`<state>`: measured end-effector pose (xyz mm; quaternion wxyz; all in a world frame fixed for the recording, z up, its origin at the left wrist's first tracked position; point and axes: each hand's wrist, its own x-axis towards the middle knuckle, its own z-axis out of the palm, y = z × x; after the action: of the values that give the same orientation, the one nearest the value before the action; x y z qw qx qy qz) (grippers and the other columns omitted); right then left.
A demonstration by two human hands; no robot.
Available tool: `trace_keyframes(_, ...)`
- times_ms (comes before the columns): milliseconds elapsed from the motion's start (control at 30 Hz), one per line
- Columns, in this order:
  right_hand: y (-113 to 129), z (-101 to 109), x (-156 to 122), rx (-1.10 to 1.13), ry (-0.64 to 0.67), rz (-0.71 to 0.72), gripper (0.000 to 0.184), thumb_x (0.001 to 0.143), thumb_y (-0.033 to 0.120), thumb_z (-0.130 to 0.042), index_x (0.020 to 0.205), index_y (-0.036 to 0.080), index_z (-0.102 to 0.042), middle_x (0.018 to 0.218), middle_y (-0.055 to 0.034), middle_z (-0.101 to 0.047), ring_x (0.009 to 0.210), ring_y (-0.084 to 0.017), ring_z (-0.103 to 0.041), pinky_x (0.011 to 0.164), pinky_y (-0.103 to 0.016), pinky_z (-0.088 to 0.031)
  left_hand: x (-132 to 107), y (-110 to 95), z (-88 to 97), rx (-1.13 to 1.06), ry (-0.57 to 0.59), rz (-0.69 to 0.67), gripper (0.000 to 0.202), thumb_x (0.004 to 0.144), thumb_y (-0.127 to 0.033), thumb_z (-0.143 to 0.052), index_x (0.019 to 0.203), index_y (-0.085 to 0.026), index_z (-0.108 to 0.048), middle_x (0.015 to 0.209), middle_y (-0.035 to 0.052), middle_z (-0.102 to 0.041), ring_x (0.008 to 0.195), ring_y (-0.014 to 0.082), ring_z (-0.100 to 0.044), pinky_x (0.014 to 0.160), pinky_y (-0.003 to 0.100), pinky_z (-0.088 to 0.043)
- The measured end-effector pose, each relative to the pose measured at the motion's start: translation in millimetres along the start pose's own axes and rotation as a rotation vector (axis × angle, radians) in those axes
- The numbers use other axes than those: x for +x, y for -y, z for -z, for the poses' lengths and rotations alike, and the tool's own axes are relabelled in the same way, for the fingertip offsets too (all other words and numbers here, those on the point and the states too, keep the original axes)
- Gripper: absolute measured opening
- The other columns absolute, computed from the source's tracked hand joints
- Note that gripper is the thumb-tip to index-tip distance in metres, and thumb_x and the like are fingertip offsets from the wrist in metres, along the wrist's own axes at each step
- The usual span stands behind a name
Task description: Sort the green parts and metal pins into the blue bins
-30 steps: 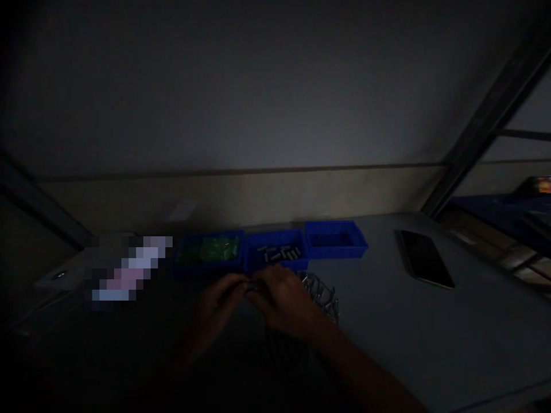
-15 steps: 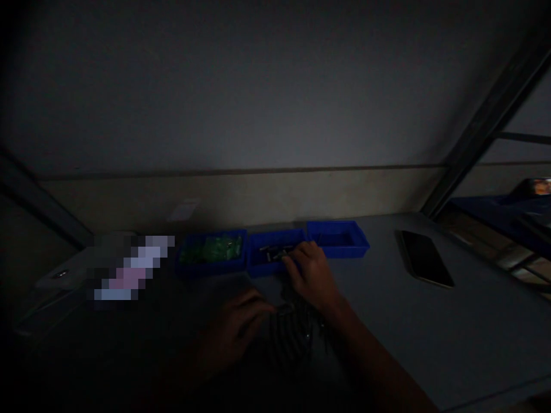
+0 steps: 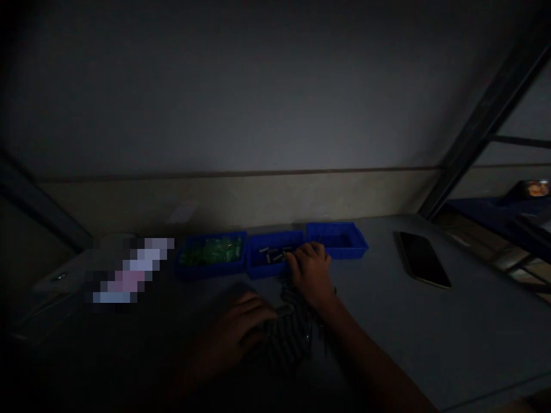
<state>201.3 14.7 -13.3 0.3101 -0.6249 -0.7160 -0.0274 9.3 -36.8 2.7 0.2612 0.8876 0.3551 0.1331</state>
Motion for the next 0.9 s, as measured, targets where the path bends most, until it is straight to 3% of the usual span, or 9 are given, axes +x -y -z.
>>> trace_keyframes(167, 11, 0, -5, -0.026, 0.061, 0.007, 0.032, 0.092, 0.032, -0.033, 0.099, 0.023, -0.063, 0.107, -0.0089, -0.059, 0.116, -0.031, -0.035, 0.084, -0.047, -0.032, 3, 5, -1.8, 0.045, -0.013, 0.010, 0.019, 0.082, -0.021, -0.051, 0.096, -0.025, -0.062, 0.103, 0.0016, -0.060, 0.102, 0.0191, -0.047, 0.087, 0.032, -0.037)
trace_keyframes(300, 21, 5, -8, -0.047, 0.006, 0.006, 0.032, 0.090, 0.033, -0.037, 0.112, 0.021, -0.057, 0.116, -0.0104, -0.055, 0.119, -0.033, -0.031, 0.088, -0.051, -0.029, 4, 10, -3.0, 0.100, -0.083, 0.109, 0.011, 0.082, -0.023, -0.050, 0.083, -0.019, -0.061, 0.096, 0.0043, -0.061, 0.097, 0.0206, -0.049, 0.084, 0.034, -0.039)
trace_keyframes(400, 31, 14, -12, 0.049, -0.006, 0.118, 0.029, 0.088, 0.033, -0.043, 0.108, 0.019, -0.058, 0.110, -0.0102, -0.057, 0.114, -0.029, -0.037, 0.089, -0.046, -0.031, 6, 12, -3.3, 0.016, -0.172, 0.169, 0.012, 0.082, -0.022, -0.048, 0.083, -0.019, -0.060, 0.090, 0.0037, -0.062, 0.091, 0.0190, -0.052, 0.081, 0.032, -0.041)
trace_keyframes(600, 50, 28, -25, 0.288, 0.257, 0.437, 0.021, 0.083, 0.025, -0.051, 0.103, 0.019, -0.055, 0.100, -0.0068, -0.057, 0.094, -0.020, -0.048, 0.082, -0.036, -0.037, 8, 15, -0.9, -0.283, -0.421, 0.357, 0.023, 0.084, -0.031, -0.040, 0.080, -0.018, -0.058, 0.083, 0.0044, -0.063, 0.080, 0.0176, -0.058, 0.074, 0.029, -0.044)
trace_keyframes(767, 46, 23, -24, 0.341, 0.304, 0.457, 0.015, 0.084, 0.019, -0.050, 0.098, 0.018, -0.054, 0.097, -0.0069, -0.056, 0.092, -0.018, -0.050, 0.079, -0.032, -0.039, 9, 17, -1.6, -0.459, -0.514, 0.373, 0.024, 0.082, -0.037, -0.044, 0.096, -0.019, -0.050, 0.081, 0.0023, -0.063, 0.079, 0.0164, -0.060, 0.068, 0.026, -0.046)
trace_keyframes(900, 45, 21, -22, 0.338, 0.285, 0.458, 0.012, 0.087, 0.025, -0.048, 0.091, 0.018, -0.056, 0.089, -0.0057, -0.058, 0.084, -0.016, -0.050, 0.075, -0.030, -0.039, 8, 13, 1.9, -0.425, -0.578, 0.386, 0.024, 0.083, -0.036, -0.041, 0.097, -0.018, -0.049, 0.077, 0.0022, -0.063, 0.076, 0.0160, -0.061, 0.065, 0.025, -0.046)
